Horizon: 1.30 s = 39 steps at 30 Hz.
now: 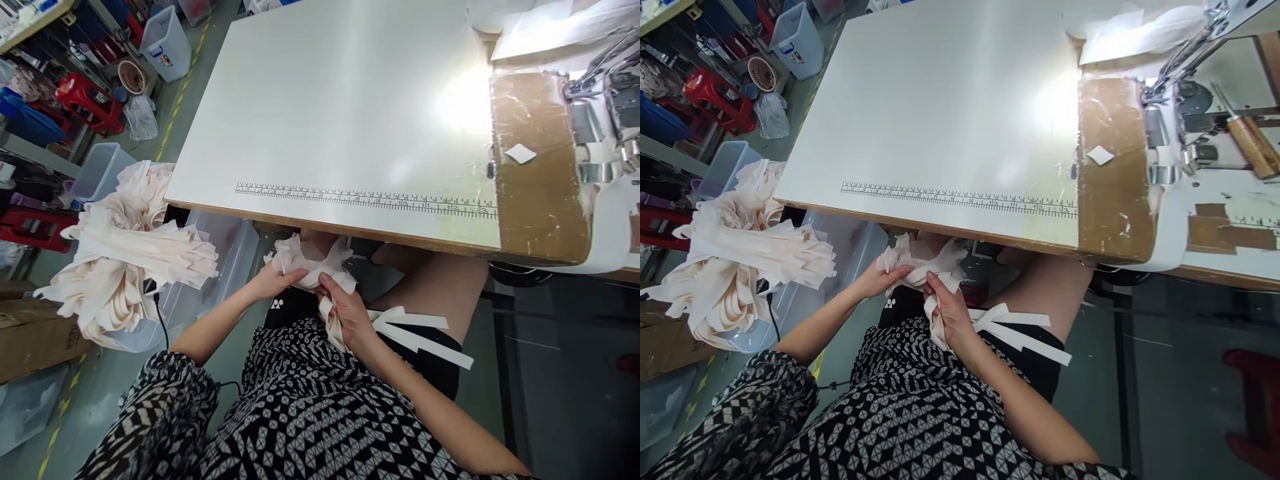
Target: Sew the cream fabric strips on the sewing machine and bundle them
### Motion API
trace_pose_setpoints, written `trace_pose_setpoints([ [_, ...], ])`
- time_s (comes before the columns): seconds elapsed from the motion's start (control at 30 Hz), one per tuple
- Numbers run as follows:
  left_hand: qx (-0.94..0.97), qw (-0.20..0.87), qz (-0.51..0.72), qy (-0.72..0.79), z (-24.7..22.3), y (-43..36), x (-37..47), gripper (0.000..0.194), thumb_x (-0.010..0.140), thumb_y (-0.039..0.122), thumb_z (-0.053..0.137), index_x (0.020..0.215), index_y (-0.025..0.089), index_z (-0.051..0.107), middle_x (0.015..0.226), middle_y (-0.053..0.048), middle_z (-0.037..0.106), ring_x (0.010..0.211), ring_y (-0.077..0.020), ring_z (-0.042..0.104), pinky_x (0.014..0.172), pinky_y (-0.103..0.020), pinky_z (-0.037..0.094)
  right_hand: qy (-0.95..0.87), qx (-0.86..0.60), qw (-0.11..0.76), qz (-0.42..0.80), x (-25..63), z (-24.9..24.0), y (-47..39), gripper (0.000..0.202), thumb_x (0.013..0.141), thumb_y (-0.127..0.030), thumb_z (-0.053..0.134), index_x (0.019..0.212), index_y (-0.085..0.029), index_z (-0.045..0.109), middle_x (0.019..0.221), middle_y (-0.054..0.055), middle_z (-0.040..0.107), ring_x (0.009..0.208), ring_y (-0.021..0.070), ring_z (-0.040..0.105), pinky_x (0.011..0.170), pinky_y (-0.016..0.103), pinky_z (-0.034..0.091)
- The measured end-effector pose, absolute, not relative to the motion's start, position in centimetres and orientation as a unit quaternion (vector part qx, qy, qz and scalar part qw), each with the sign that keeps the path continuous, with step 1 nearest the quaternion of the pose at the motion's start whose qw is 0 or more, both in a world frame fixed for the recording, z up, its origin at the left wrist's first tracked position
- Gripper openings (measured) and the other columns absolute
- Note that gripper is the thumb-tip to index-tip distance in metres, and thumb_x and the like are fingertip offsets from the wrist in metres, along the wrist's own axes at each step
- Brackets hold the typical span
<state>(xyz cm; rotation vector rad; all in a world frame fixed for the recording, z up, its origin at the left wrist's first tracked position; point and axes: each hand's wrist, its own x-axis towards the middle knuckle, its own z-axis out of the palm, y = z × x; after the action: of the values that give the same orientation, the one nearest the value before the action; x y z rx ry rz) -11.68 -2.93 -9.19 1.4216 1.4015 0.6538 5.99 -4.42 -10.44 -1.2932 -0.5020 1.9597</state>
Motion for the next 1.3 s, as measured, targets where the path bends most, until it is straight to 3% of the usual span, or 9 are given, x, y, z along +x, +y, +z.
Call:
trace_pose_setpoints([
  [0.23, 0.536, 0.590, 0.276, 0.537, -9.0, -2.5, -10.8, 0.053, 0.078, 0.068, 0.066, 0.085, 0.015, 0.066, 0.080, -0.007, 0.068, 0.075, -0.0192, 0.066, 0.071, -0.030, 0.054, -0.196, -0.535, 0.417, 0.709, 6.2, -9.5, -4.0, 0.043, 0.053, -0.045, 0.086, 0.061, -0.019, 0.053, 0.052, -0.008, 0.047, 0.041, 0.0047, 0.035, 0.033, 0.020, 0.027],
  [0.47, 0.545, 0.558, 0.317, 0.540, -6.9, -2.1, -9.6, 0.045, 0.077, 0.059, 0.072, 0.067, 0.016, 0.059, 0.067, 0.000, 0.058, 0.069, -0.0152, 0.058, 0.069, -0.027, 0.049, -0.218, -0.536, 0.418, 0.700, 6.3, -8.6, -3.9, 0.039, 0.057, -0.047, 0.083, 0.064, -0.019, 0.057, 0.053, -0.007, 0.049, 0.041, 0.0056, 0.036, 0.034, 0.021, 0.027],
  [0.67, 0.519, 0.520, 0.381, 0.561, -5.5, -3.1, -9.5, 0.038, 0.071, 0.052, 0.079, 0.066, 0.017, 0.065, 0.067, -0.001, 0.064, 0.071, -0.0167, 0.063, 0.074, -0.028, 0.052, -0.249, -0.538, 0.453, 0.666, 7.8, -7.8, -3.6, 0.037, 0.053, -0.043, 0.086, 0.072, -0.018, 0.065, 0.062, -0.002, 0.062, 0.057, 0.0123, 0.054, 0.049, 0.024, 0.044],
  [0.8, 0.439, 0.479, 0.468, 0.599, -5.4, -4.1, -12.1, 0.042, 0.076, 0.057, 0.074, 0.084, 0.016, 0.069, 0.079, -0.004, 0.071, 0.074, -0.0170, 0.067, 0.073, -0.028, 0.054, -0.191, -0.566, 0.484, 0.639, 11.2, -8.6, -3.3, 0.040, 0.049, -0.041, 0.089, 0.066, -0.020, 0.059, 0.050, -0.007, 0.049, 0.042, 0.0060, 0.037, 0.037, 0.020, 0.028],
  [0.9, 0.388, 0.458, 0.520, 0.608, -5.2, -4.2, -13.0, 0.047, 0.077, 0.062, 0.071, 0.089, 0.017, 0.067, 0.081, -0.004, 0.071, 0.074, -0.0165, 0.068, 0.071, -0.027, 0.056, -0.149, -0.527, 0.505, 0.667, 12.8, -9.1, -3.3, 0.044, 0.047, -0.041, 0.090, 0.068, -0.021, 0.057, 0.051, -0.008, 0.047, 0.040, 0.0043, 0.031, 0.035, 0.019, 0.023],
  [1.07, 0.358, 0.468, 0.565, 0.577, -4.8, -4.0, -10.7, 0.046, 0.085, 0.060, 0.064, 0.066, 0.018, 0.060, 0.063, -0.001, 0.063, 0.076, -0.0154, 0.068, 0.079, -0.027, 0.055, -0.166, -0.484, 0.484, 0.710, 11.9, -8.5, -3.5, 0.041, 0.056, -0.050, 0.083, 0.074, -0.021, 0.060, 0.067, -0.002, 0.060, 0.042, 0.0061, 0.037, 0.036, 0.022, 0.024],
  [1.13, 0.321, 0.517, 0.588, 0.534, -4.4, -4.1, -9.8, 0.048, 0.091, 0.054, 0.059, 0.059, 0.019, 0.052, 0.048, 0.003, 0.050, 0.059, -0.0107, 0.062, 0.071, -0.023, 0.055, -0.188, -0.465, 0.473, 0.725, 11.5, -7.9, -3.5, 0.036, 0.062, -0.051, 0.077, 0.074, -0.021, 0.060, 0.072, -0.001, 0.062, 0.040, 0.0061, 0.037, 0.037, 0.023, 0.024],
  [1.2, 0.259, 0.607, 0.575, 0.482, -3.9, -4.4, -9.6, 0.046, 0.094, 0.049, 0.058, 0.061, 0.019, 0.048, 0.042, 0.009, 0.034, 0.036, -0.0036, 0.040, 0.053, -0.017, 0.048, -0.184, -0.450, 0.474, 0.734, 11.6, -7.3, -3.4, 0.034, 0.065, -0.050, 0.075, 0.071, -0.021, 0.057, 0.068, -0.002, 0.058, 0.040, 0.0066, 0.037, 0.038, 0.024, 0.026],
  [1.3, 0.194, 0.768, 0.442, 0.422, -3.2, -5.7, -9.7, 0.036, 0.090, 0.049, 0.063, 0.073, 0.018, 0.054, 0.043, 0.013, 0.025, 0.031, -0.0004, 0.010, 0.036, -0.012, 0.028, -0.154, -0.426, 0.490, 0.745, 12.1, -6.1, -3.5, 0.035, 0.069, -0.046, 0.074, 0.065, -0.022, 0.049, 0.058, -0.005, 0.044, 0.044, 0.0081, 0.038, 0.041, 0.023, 0.034],
])
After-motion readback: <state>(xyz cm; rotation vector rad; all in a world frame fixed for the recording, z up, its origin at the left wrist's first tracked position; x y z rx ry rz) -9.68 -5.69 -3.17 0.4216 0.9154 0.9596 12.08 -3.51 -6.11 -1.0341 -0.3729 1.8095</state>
